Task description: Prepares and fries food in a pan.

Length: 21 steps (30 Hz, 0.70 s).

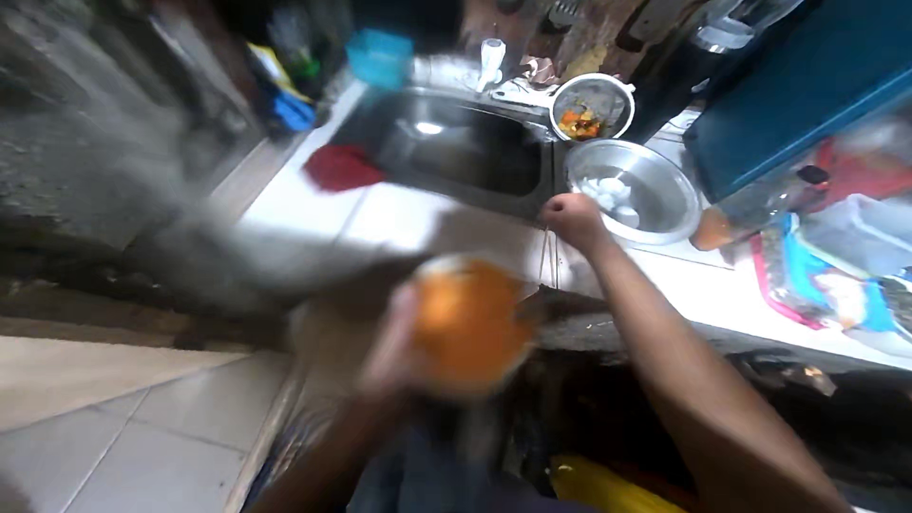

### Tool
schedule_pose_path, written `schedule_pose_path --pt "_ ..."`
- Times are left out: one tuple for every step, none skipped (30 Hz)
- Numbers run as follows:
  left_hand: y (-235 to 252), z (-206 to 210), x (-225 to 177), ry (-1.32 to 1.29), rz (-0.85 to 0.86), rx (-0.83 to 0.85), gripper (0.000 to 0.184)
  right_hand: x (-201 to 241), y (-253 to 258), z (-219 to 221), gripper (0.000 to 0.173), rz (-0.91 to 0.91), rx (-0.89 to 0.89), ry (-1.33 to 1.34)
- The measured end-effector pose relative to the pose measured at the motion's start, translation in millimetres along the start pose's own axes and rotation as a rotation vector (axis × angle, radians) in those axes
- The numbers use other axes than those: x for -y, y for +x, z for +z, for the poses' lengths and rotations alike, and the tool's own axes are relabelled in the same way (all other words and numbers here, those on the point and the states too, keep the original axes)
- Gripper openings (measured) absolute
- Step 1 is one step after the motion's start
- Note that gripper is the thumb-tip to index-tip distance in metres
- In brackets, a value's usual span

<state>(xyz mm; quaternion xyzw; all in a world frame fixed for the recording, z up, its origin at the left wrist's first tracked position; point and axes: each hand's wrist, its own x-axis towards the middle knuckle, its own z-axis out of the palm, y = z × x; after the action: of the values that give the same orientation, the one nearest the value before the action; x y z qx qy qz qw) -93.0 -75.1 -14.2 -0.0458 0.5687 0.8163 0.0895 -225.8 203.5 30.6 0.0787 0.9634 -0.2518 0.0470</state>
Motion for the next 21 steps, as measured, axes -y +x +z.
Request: schedule_pose_path --pt "2 4 -2 -0.006 -0.006 0.020 0.057 1 -11 -16 0.022 -0.074 -0.061 0.072" --pt "3 9 -4 -0.022 -0.008 0.041 0.055 3 -26 -32 0.019 -0.127 -0.114 0.135" --pt "4 14 -5 -0.036 -0.010 0.070 0.053 3 -42 -47 0.017 -0.169 -0.172 0.198" --pt "6 18 -6 -0.055 -0.007 0.114 0.052 2 -59 -60 0.014 -0.206 -0.246 0.264" --pt "8 24 -6 -0.079 0.008 0.154 0.048 2 -76 -72 0.011 -0.228 -0.311 0.347" --pt "9 33 -7 -0.088 0.017 0.183 0.045 1 -93 -82 0.008 -0.248 -0.374 0.438" --pt "9 43 -11 -0.064 0.011 0.207 0.044 0 -110 -91 0.005 -0.276 -0.429 0.515" --pt "8 53 -15 -0.021 -0.012 0.228 0.044 -2 -126 -98 0.004 -0.302 -0.482 0.562" --pt "6 60 -17 0.013 -0.054 0.253 0.047 -5 -141 -103 0.005 -0.334 -0.519 0.592" --pt "5 68 -18 0.042 -0.081 0.282 0.049 -8 -154 -108 0.006 -0.364 -0.549 0.617" --pt "3 77 -19 0.062 -0.094 0.315 0.049 -12 -167 -111 0.008 -0.389 -0.574 0.627" --pt "1 86 -19 0.062 -0.105 0.346 0.048 -17 -178 -113 0.009 -0.413 -0.596 0.624" --pt "-1 95 -19 0.052 -0.127 0.384 0.048 -22 -190 -114 0.009 -0.429 -0.612 0.611" --pt "-3 103 -19 0.043 -0.150 0.424 0.049 -25 -201 -113 0.010 -0.427 -0.620 0.587" --pt "-5 111 -18 0.049 -0.170 0.454 0.049 -28 -213 -112 0.009 -0.418 -0.626 0.559" --pt "-9 118 -18 0.069 -0.184 0.474 0.049 -30 -223 -111 0.009 -0.403 -0.630 0.511" --pt "-12 125 -17 0.093 -0.191 0.492 0.048 -32 -233 -111 0.008 -0.384 -0.629 0.439" --pt "-15 132 -15 0.114 -0.199 0.506 0.048 -35 -242 -111 0.006 -0.364 -0.629 0.362" --pt "-16 137 -13 0.129 -0.204 0.528 0.048 -40 -250 -113 0.006 -0.342 -0.624 0.297" --pt "-17 142 -10 0.131 -0.212 0.548 0.047 -44 -257 -114 0.008 -0.319 -0.618 0.236" --pt "-18 146 -7 0.126 -0.231 0.567 0.047 -48 -264 -115 0.011 -0.287 -0.615 0.168"
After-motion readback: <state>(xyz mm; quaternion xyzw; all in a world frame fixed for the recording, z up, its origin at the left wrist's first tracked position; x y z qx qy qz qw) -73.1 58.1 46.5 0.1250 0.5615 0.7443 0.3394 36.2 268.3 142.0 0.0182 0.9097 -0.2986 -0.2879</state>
